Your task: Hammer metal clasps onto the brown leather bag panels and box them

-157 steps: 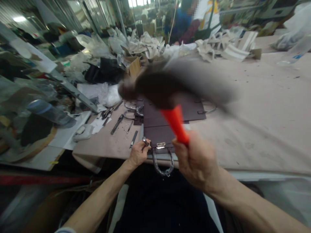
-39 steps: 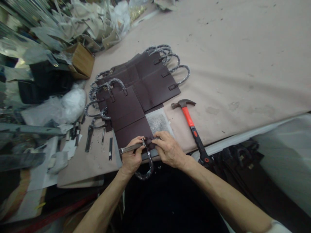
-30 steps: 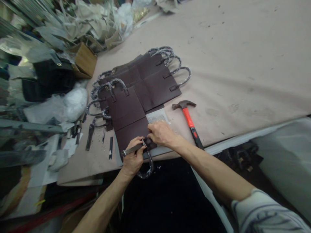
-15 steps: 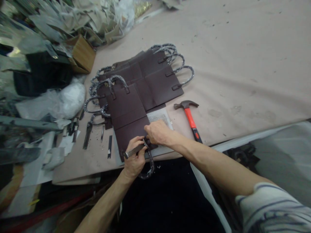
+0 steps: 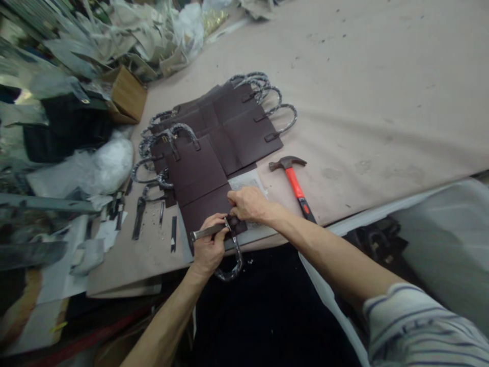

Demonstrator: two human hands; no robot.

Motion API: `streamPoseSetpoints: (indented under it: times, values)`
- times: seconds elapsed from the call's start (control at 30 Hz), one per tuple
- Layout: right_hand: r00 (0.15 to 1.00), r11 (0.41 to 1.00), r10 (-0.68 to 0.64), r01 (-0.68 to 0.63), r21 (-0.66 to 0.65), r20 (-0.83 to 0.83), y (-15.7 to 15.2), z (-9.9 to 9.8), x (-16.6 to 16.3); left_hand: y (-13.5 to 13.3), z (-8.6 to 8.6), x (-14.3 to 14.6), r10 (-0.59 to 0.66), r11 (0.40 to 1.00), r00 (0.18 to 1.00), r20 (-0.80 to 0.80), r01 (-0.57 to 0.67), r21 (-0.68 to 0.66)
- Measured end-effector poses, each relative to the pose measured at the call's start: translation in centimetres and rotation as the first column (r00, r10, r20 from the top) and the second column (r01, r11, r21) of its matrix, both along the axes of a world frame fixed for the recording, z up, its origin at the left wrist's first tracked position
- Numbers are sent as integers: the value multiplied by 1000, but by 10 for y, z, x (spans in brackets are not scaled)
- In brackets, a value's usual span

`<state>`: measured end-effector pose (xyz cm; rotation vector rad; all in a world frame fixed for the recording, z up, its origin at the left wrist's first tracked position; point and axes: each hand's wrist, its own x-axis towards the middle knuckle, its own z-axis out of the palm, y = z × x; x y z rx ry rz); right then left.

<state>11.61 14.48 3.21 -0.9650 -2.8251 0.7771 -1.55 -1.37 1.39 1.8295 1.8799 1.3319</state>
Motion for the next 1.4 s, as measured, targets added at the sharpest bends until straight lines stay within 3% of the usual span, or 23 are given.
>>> streamPoseSetpoints:
  times: [0.23,0.33,0.43,0.5,0.57,0.63,0.7,0.77,0.83,0.9,0.93,1.07,1.13,1.2,1.27,1.3,1.37,1.4]
  values:
    - [962,984,-116,78,-161,-246,-5,-1,8,6,-2,-5,-60,998,998,15,60,-17]
    - [928,972,-209,163,-167,-310,-9,-4,17,8,-2,-6,-73,997,997,8,73,-15]
    - [896,938,-339,345,-29,-287,-13,-3,40,11,-1,-5,-85,996,996,3,85,-12]
    - [878,883,-417,453,125,-234,-15,-1,64,13,1,-4,-93,996,996,13,94,-13]
    - [858,816,-499,513,267,-123,-16,-2,90,14,2,-1,-94,995,995,26,94,-22]
    - [806,775,-591,555,303,36,-17,-4,113,16,4,1,-80,996,996,43,82,-33]
    - [744,759,-648,612,221,164,-18,-7,128,17,4,3,-62,997,996,71,64,-35]
    - [701,713,-692,701,11,175,-18,-8,136,18,3,4,-56,998,993,104,60,-32]
    - [660,595,-743,728,-341,113,-18,-4,137,19,1,4,-60,998,990,130,64,-27]
    - [637,457,-767,627,-630,77,-19,4,134,19,0,4,-67,997,987,148,72,-24]
    - [641,416,-764,572,-707,70,-21,10,132,19,-1,4,-72,997,985,156,76,-22]
    - [644,381,-764,506,-774,45,-39,44,122,20,0,5,-81,995,981,177,89,-40]
    - [629,410,-777,485,-772,-18,-52,70,119,21,1,5,-75,994,981,179,87,-60]
    - [647,565,-746,490,-664,-157,-64,100,116,21,2,5,-73,994,982,175,86,-70]
    - [729,772,-623,511,-378,-284,-74,127,114,21,2,5,-77,994,982,172,90,-64]
    - [786,841,-540,499,-208,-300,-77,137,113,21,2,5,-81,994,982,169,92,-59]
    - [899,915,-379,399,54,-218,-82,149,110,21,1,5,-86,994,984,156,96,-59]
    - [941,937,-310,327,125,-138,-83,152,108,21,0,5,-81,993,986,143,92,-69]
